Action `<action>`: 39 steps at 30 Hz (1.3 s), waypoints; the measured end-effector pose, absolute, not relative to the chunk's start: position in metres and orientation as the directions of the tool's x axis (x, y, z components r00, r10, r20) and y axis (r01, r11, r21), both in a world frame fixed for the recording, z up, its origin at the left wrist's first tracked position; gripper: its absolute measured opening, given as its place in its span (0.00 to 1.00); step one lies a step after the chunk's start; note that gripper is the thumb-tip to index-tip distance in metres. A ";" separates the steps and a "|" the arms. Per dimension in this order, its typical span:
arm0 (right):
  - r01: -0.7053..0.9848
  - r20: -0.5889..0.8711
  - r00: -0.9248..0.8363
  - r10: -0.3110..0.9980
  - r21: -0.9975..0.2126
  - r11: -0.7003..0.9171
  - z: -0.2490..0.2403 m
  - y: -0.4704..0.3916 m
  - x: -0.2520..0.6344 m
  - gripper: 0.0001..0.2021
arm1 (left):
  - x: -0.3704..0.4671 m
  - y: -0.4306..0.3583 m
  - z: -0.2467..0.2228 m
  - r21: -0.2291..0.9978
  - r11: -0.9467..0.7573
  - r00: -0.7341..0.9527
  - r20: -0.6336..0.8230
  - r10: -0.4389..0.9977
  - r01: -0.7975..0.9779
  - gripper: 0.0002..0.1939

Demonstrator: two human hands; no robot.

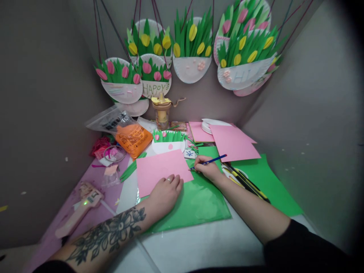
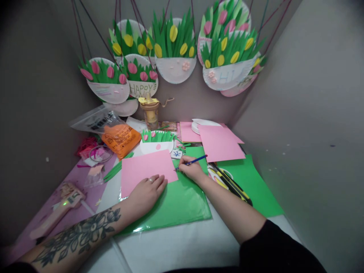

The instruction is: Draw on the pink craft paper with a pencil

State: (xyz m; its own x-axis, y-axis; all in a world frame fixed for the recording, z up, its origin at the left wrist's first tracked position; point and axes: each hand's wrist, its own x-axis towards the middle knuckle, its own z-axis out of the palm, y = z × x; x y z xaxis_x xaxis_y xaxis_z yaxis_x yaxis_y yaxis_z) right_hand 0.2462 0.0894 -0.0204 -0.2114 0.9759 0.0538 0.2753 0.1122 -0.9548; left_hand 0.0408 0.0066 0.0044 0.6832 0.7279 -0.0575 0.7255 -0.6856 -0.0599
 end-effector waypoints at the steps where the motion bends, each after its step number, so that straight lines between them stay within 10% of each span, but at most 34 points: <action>1: 0.271 0.057 -0.203 0.977 -0.956 0.112 -0.021 0.090 0.246 0.04 | 0.041 0.007 0.004 -0.059 -0.684 0.682 -0.057 0.729 0.727 0.20; 39: 0.300 0.100 -0.140 0.985 -0.944 0.139 -0.028 0.096 0.246 0.02 | 0.041 0.007 0.001 -0.083 -0.683 0.680 -0.071 0.730 0.725 0.21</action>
State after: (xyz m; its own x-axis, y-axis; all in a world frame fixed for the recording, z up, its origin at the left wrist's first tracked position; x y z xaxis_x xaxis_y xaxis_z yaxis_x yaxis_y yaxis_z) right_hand 0.2455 0.0957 -0.0284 -0.1399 0.9851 0.1001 0.2996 0.1385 -0.9440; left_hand 0.0405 0.0073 0.0007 0.6796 0.7301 -0.0714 0.7253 -0.6833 -0.0832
